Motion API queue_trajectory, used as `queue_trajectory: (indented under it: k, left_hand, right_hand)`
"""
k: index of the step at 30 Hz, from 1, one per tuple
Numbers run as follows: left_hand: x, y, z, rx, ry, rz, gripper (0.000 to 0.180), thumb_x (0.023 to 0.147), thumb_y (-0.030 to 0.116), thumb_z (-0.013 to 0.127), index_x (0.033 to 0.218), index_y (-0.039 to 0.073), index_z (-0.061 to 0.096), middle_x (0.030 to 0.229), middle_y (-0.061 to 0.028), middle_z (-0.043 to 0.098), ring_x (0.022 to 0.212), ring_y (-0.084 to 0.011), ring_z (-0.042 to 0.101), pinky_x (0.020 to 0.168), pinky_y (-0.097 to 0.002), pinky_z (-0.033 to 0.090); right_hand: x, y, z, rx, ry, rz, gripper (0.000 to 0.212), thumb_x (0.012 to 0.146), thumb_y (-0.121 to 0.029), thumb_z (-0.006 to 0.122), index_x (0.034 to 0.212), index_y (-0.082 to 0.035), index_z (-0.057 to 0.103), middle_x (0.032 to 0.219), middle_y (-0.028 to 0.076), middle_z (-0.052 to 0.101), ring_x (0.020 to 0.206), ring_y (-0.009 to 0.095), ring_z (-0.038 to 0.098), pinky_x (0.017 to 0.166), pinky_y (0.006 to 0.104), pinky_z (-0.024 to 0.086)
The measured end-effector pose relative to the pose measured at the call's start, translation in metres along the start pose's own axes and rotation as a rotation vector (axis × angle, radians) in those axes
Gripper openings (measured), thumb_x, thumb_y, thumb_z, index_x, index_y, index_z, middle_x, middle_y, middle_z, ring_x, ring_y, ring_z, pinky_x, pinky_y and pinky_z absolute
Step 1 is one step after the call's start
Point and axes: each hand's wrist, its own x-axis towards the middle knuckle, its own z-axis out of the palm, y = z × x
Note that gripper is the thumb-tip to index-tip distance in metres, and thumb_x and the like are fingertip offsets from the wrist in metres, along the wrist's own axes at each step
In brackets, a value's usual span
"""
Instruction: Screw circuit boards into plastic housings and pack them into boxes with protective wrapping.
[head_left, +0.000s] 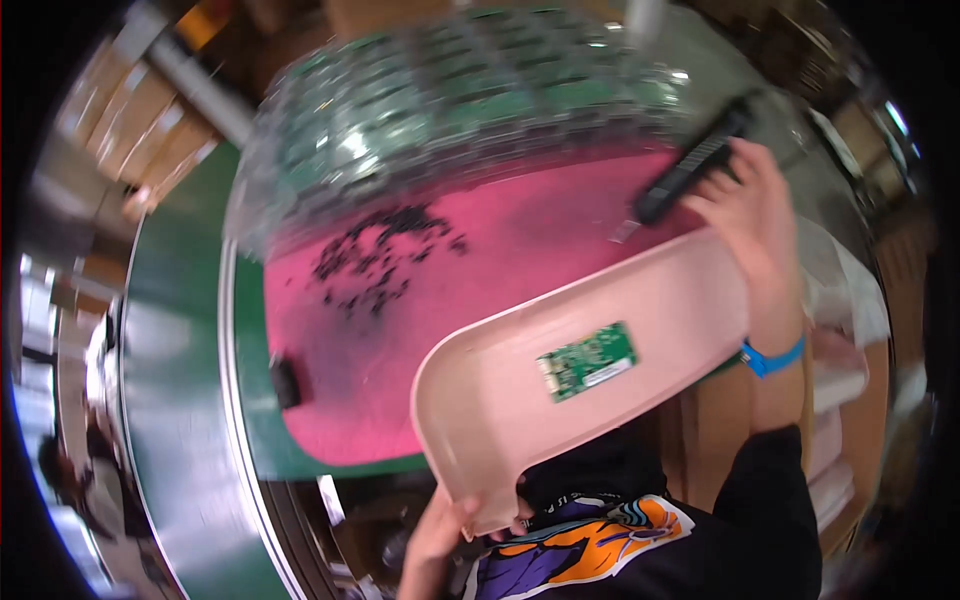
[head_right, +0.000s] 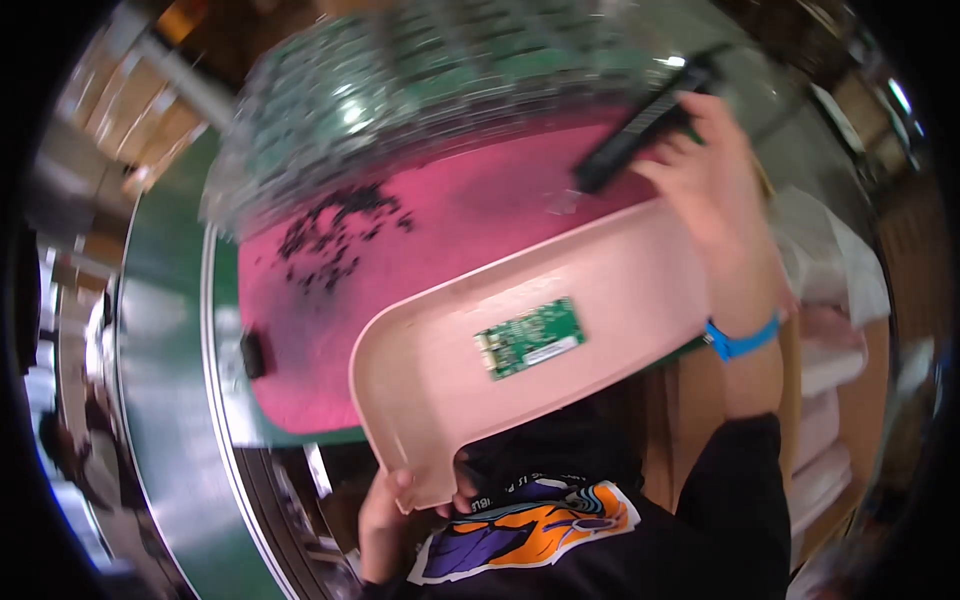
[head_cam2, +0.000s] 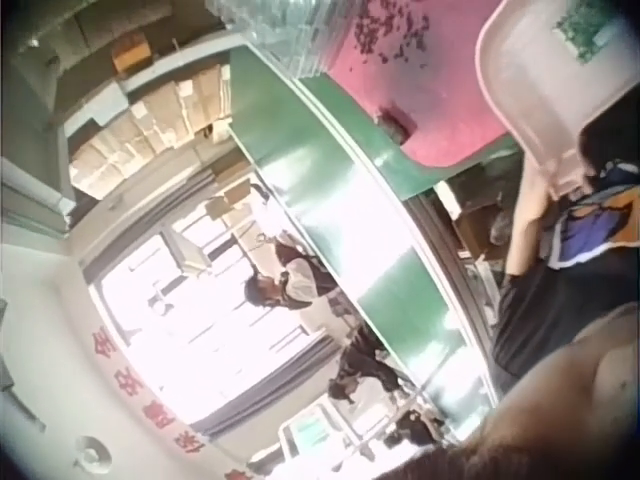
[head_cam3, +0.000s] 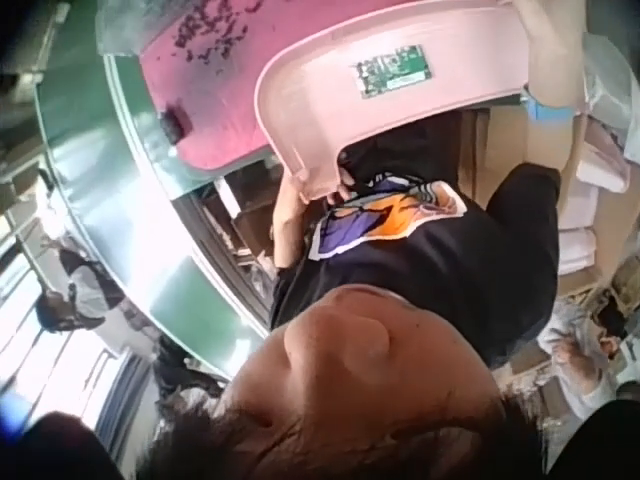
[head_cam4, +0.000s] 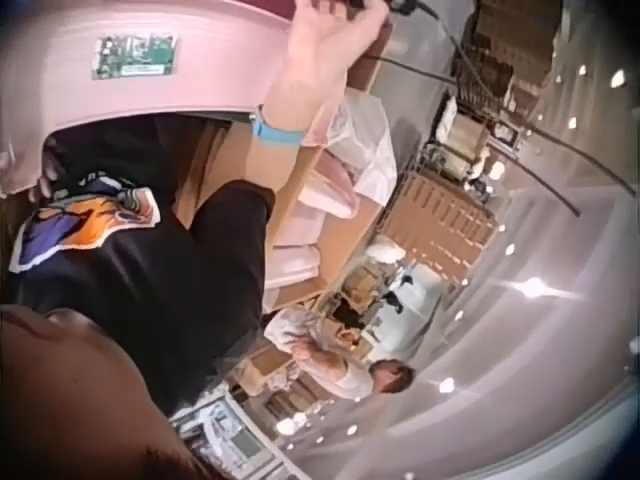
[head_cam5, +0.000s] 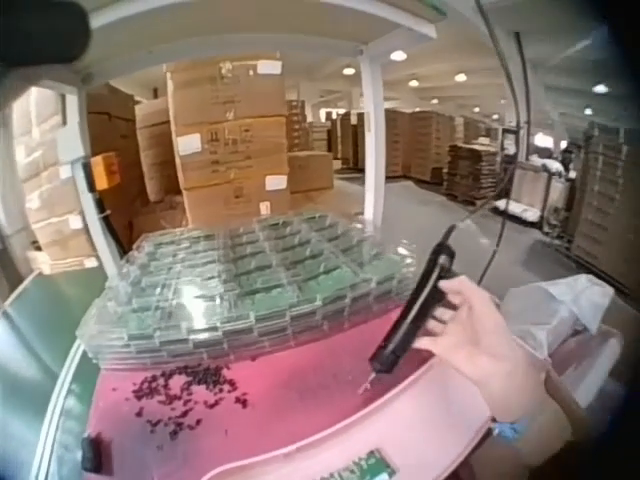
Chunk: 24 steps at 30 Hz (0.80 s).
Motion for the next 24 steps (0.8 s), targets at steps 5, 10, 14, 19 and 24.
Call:
queue_trajectory:
  k: [5,10,14,19,24]
  left_hand:
    - [-0.021,-0.072,-0.011,-0.063,0.52,0.584,0.067,0.09,0.049,0.06,0.127,-0.006,0.052,0.1,-0.0205,0.069,0.085,-0.0253,0.07,0.069,-0.0312,0.055]
    - [0.035,-0.058,0.006,0.25,0.808,1.388,0.081,0.093,0.047,0.067,0.152,0.002,0.034,0.151,-0.02,0.043,0.117,-0.0354,0.059,0.095,-0.0617,0.048]
    - [0.028,-0.031,-0.017,0.157,0.595,1.354,0.079,0.093,0.046,0.067,0.151,0.002,0.036,0.149,-0.0195,0.045,0.117,-0.0342,0.059,0.096,-0.0592,0.048]
    - [0.014,-0.007,-0.08,0.058,0.45,1.294,0.075,0.094,0.044,0.066,0.15,0.003,0.038,0.146,-0.019,0.048,0.117,-0.0327,0.06,0.097,-0.0561,0.049]
    - [0.033,0.01,-0.15,-0.083,0.324,1.203,0.071,0.094,0.042,0.065,0.149,0.004,0.041,0.143,-0.0184,0.052,0.116,-0.0312,0.06,0.097,-0.0531,0.049]
  right_hand:
    - [-0.037,-0.002,0.003,-0.023,-0.127,-0.101,0.045,0.091,-0.012,0.064,0.131,0.001,0.047,0.138,0.016,0.042,0.121,0.029,0.054,0.103,0.0602,0.049]
    - [-0.068,-0.067,-0.039,-0.462,0.01,-0.553,0.046,0.088,-0.008,0.067,0.13,-0.003,0.048,0.134,0.011,0.046,0.115,0.019,0.055,0.091,0.0411,0.054]
    - [-0.09,-0.123,-0.115,-1.05,0.384,-0.827,0.05,0.085,-0.008,0.069,0.13,-0.002,0.048,0.126,0.01,0.052,0.111,0.018,0.055,0.083,0.0317,0.052]
    - [-0.107,-0.172,-0.318,-1.399,1.017,-0.901,0.041,0.08,-0.015,0.068,0.117,-0.003,0.056,0.103,0.014,0.063,0.096,0.026,0.063,0.074,0.039,0.054]
    - [-0.137,-0.136,-0.44,-1.82,0.552,-0.132,0.027,0.08,-0.023,0.065,0.099,-0.005,0.071,0.085,0.018,0.071,0.083,0.033,0.07,0.077,0.0436,0.055]
